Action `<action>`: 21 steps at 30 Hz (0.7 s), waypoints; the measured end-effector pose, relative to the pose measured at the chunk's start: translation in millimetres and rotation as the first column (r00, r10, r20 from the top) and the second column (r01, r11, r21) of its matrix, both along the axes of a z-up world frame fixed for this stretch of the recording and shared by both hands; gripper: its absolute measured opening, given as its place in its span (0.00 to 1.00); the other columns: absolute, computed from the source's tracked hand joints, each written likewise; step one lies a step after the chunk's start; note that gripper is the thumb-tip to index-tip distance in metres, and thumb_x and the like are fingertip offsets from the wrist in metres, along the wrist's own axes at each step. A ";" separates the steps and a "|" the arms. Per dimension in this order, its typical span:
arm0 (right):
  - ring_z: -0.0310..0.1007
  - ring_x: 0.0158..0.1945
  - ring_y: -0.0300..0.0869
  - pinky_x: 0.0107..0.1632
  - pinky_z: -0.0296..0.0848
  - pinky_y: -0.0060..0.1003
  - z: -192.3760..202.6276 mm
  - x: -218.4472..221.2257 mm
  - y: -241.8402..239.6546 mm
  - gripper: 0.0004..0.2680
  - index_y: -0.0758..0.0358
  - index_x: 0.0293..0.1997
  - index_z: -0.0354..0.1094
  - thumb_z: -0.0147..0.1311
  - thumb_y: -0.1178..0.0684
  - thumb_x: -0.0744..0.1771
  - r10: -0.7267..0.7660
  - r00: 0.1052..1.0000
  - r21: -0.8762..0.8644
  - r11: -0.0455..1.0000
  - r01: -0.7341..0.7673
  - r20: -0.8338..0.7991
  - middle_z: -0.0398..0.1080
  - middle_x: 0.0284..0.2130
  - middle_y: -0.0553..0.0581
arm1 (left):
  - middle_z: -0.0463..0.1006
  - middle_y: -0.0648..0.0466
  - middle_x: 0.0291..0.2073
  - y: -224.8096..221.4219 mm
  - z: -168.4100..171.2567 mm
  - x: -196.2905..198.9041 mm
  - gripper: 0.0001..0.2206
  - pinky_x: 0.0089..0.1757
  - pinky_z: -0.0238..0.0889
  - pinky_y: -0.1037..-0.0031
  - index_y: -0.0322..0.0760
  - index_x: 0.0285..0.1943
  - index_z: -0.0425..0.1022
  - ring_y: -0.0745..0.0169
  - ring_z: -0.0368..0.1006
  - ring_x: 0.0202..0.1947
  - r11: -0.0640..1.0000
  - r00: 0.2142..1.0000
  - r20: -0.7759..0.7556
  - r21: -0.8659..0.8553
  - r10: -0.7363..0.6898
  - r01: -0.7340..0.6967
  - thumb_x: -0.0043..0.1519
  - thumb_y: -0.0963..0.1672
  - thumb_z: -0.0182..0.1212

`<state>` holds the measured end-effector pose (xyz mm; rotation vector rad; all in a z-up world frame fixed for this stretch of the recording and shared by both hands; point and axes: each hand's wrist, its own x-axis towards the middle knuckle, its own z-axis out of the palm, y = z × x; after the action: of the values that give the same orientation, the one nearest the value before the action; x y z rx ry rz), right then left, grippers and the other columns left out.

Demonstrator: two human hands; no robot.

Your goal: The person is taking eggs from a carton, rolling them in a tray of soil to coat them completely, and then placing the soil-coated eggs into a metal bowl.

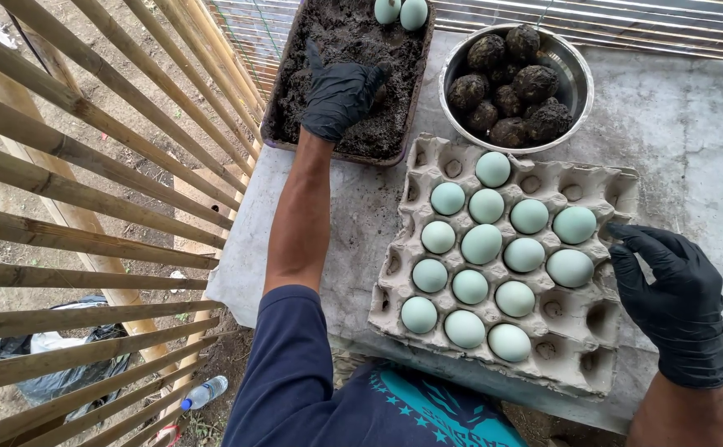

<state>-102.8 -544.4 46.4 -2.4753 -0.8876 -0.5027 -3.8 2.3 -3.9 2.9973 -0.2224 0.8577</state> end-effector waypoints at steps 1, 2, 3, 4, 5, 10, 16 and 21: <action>0.78 0.54 0.55 0.57 0.76 0.47 2.0 -0.3 0.1 0.08 0.62 0.61 0.79 0.62 0.61 0.74 -0.002 1.000 -0.002 1.000 0.002 -0.008 0.78 0.54 0.62 | 0.71 0.56 0.29 6.7 -8.7 2.5 0.16 0.60 0.22 0.25 0.51 0.53 0.72 0.47 0.72 0.32 0.997 0.998 0.006 0.048 -0.055 0.055 0.77 0.57 0.46; 0.78 0.54 0.55 0.57 0.75 0.47 3.8 -1.4 0.2 0.09 0.62 0.62 0.79 0.62 0.61 0.74 -0.006 1.000 -0.004 1.000 0.006 -0.016 0.78 0.54 0.62 | 0.67 0.55 0.26 13.1 -17.4 5.6 0.20 0.59 0.28 0.23 0.57 0.70 0.72 0.49 0.67 0.26 0.989 0.994 0.008 0.097 -0.113 0.111 0.75 0.59 0.51; 0.78 0.54 0.55 0.57 0.75 0.47 3.9 -1.2 0.6 0.09 0.62 0.62 0.79 0.62 0.61 0.74 -0.007 1.000 -0.003 1.000 0.007 -0.018 0.78 0.54 0.62 | 0.67 0.55 0.26 19.9 -31.4 13.4 0.20 0.59 0.28 0.23 0.57 0.70 0.72 0.49 0.67 0.26 0.989 0.993 0.006 0.098 -0.114 0.113 0.75 0.59 0.51; 0.78 0.54 0.55 0.58 0.75 0.47 4.4 -1.1 0.4 0.08 0.62 0.62 0.79 0.62 0.61 0.74 -0.007 1.000 0.002 1.000 0.007 -0.023 0.78 0.54 0.61 | 0.63 0.59 0.27 25.8 -46.1 21.2 0.12 0.64 0.32 0.37 0.57 0.55 0.64 0.55 0.65 0.32 0.998 0.998 0.039 0.020 -0.054 0.054 0.76 0.57 0.46; 0.78 0.55 0.54 0.59 0.75 0.47 4.9 -1.3 0.4 0.08 0.62 0.62 0.79 0.61 0.61 0.74 -0.007 1.000 0.007 1.000 0.007 -0.028 0.78 0.54 0.61 | 0.60 0.63 0.29 31.9 -60.8 28.9 0.13 0.69 0.36 0.51 0.56 0.39 0.57 0.62 0.63 0.37 0.998 0.998 0.067 -0.059 0.008 -0.004 0.76 0.55 0.42; 0.78 0.55 0.54 0.59 0.75 0.47 2.3 -1.2 0.9 0.08 0.62 0.62 0.79 0.62 0.61 0.74 0.001 1.000 0.015 1.000 -0.001 -0.028 0.78 0.54 0.60 | 0.80 0.60 0.37 -11.0 32.4 -20.1 0.24 0.61 0.17 0.29 0.48 0.41 0.79 0.53 0.76 0.47 0.946 0.929 -0.370 -0.291 0.026 -0.142 0.61 0.63 0.56; 0.78 0.54 0.55 0.58 0.75 0.47 1.5 -0.7 -0.7 0.09 0.62 0.62 0.79 0.62 0.61 0.74 -0.008 1.000 -0.008 1.000 0.008 -0.014 0.78 0.54 0.62 | 0.72 0.60 0.23 -7.1 10.7 -8.3 0.14 0.61 0.29 0.34 0.47 0.27 0.73 0.50 0.72 0.36 0.964 0.921 -0.387 -0.227 0.043 -0.140 0.50 0.55 0.65; 0.77 0.53 0.55 0.58 0.75 0.48 3.8 -1.0 -0.5 0.09 0.62 0.62 0.78 0.61 0.61 0.74 -0.016 0.999 -0.021 1.000 0.016 -0.029 0.78 0.53 0.62 | 0.69 0.58 0.22 -8.6 8.3 -3.3 0.12 0.59 0.40 0.45 0.46 0.28 0.71 0.47 0.68 0.35 0.974 0.939 -0.334 -0.174 0.083 -0.148 0.41 0.51 0.63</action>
<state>-103.8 -544.8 50.2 -2.5037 -0.8664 -0.4641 -7.1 -6.3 4.4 2.9237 0.0447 0.3507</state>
